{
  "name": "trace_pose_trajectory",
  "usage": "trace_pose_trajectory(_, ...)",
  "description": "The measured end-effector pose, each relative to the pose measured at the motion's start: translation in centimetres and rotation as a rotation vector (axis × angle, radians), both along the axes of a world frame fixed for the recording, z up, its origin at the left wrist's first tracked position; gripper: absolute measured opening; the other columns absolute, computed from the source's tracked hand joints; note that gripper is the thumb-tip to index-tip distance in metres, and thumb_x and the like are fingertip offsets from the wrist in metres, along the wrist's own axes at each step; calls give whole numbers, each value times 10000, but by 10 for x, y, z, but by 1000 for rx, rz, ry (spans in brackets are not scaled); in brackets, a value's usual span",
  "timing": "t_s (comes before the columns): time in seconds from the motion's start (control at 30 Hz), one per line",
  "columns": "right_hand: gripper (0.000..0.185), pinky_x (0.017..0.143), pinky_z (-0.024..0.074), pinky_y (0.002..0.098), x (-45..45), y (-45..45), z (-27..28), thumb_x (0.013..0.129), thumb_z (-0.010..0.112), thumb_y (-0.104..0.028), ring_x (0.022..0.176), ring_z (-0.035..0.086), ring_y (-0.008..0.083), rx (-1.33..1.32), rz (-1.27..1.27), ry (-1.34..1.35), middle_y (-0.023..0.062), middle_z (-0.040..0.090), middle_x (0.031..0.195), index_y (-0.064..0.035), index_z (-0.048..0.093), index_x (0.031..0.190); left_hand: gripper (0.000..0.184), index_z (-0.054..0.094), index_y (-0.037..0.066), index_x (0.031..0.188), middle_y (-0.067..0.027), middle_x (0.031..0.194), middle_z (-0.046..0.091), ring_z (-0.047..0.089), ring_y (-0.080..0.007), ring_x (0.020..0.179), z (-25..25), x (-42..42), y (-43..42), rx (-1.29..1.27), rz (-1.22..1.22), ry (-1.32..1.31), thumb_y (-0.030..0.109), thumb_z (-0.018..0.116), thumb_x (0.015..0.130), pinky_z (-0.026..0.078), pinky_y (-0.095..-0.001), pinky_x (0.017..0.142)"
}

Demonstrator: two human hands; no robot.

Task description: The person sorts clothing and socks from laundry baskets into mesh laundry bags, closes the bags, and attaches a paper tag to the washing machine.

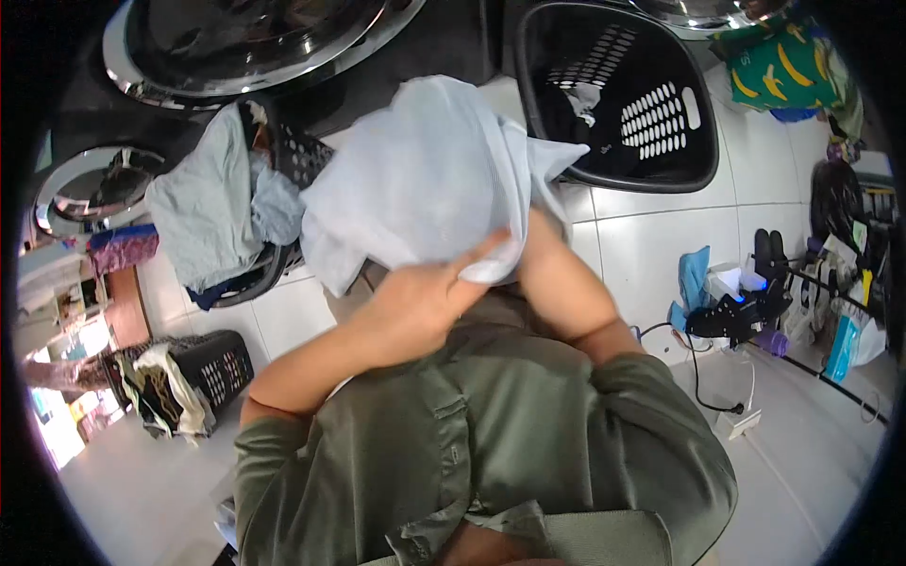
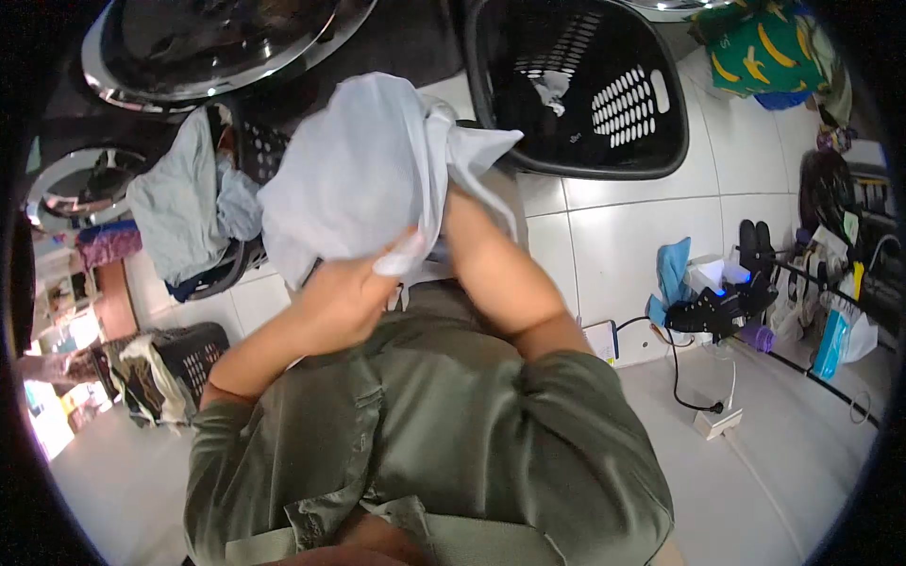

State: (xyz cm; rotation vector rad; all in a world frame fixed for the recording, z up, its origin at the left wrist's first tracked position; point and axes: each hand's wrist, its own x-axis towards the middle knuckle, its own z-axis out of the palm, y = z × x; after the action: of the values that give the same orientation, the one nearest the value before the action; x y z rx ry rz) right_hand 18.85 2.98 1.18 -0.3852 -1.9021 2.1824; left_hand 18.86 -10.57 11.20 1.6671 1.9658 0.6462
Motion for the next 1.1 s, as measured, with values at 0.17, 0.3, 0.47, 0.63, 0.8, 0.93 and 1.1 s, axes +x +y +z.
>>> trace_pose_trajectory(0.17, 367, 778, 445, 335, -72, -13, -19, 659, 565, -116, 872, 581, 304, 245, 127, -91, 198, 600, 946, -45, 593, 1018, 848, 222, -44, 1312, -194, 1153, 483, 530, -237, 985, 22, -15, -18, 335, 439, -287, 78, 718, 634, 454, -338, 778)
trace_pose_trajectory(0.3, 364, 780, 445, 333, -69, -7, 19, 661, 566, -121, 871, 582, 304, 639, 604, 17, 198, 602, 943, -46, 596, 1016, 931, 211, -61, 1315, -197, 1325, 314, 399, -265, 1169, 31, -97, -2, 634, 716, -829, 142, 763, 593, 370, -351, 925)
trace_pose_trajectory(0.47, 202, 656, 496, 301, -24, 176, 100, 781, 559, -148, 715, 614, 198, -359, 772, -261, 123, 632, 823, 9, 608, 898, 1114, 114, -76, 1329, -208, 1329, 279, 329, -311, 1214, -9, -126, -3, 663, 809, -895, 335, 773, 529, 305, -407, 977)
trace_pose_trajectory(0.63, 536, 640, 499, 362, -77, 290, -140, 752, 595, -285, 847, 593, 222, 406, -274, -927, 182, 594, 948, -13, 416, 1177, 1217, 83, -85, 1330, -214, 1335, 266, 309, -315, 1224, -32, -139, -16, 618, 870, -926, 379, 807, 468, 264, -413, 997)
trace_pose_trajectory(0.8, 591, 741, 474, 334, -56, 255, -284, 651, 651, -257, 908, 575, 242, 1171, 403, -1094, 182, 606, 945, -46, 473, 1174, 1111, 134, -109, 1316, -248, 1320, 299, 331, -337, 1217, -42, -140, -15, 754, 955, -1083, 173, 793, 466, 229, -397, 1010)
trace_pose_trajectory(0.93, 537, 822, 441, 346, -50, 298, -253, 589, 580, -110, 998, 545, 277, 623, 133, -1013, 207, 554, 1079, -9, 526, 1114, 1103, 148, -100, 1319, -249, 1311, 318, 335, -331, 1216, -36, -138, -23, 708, 953, -1077, 143, 797, 460, 210, -391, 1019)
trace_pose_trajectory(1.1, 269, 680, 492, 331, -4, 319, -53, 613, 542, -85, 696, 598, 228, -436, -106, -522, 97, 618, 780, 3, 592, 862, 1065, 167, -94, 1318, -241, 1320, 315, 352, -318, 1211, -27, -135, -16, 729, 835, -1178, 115, 786, 476, 226, -375, 1016)
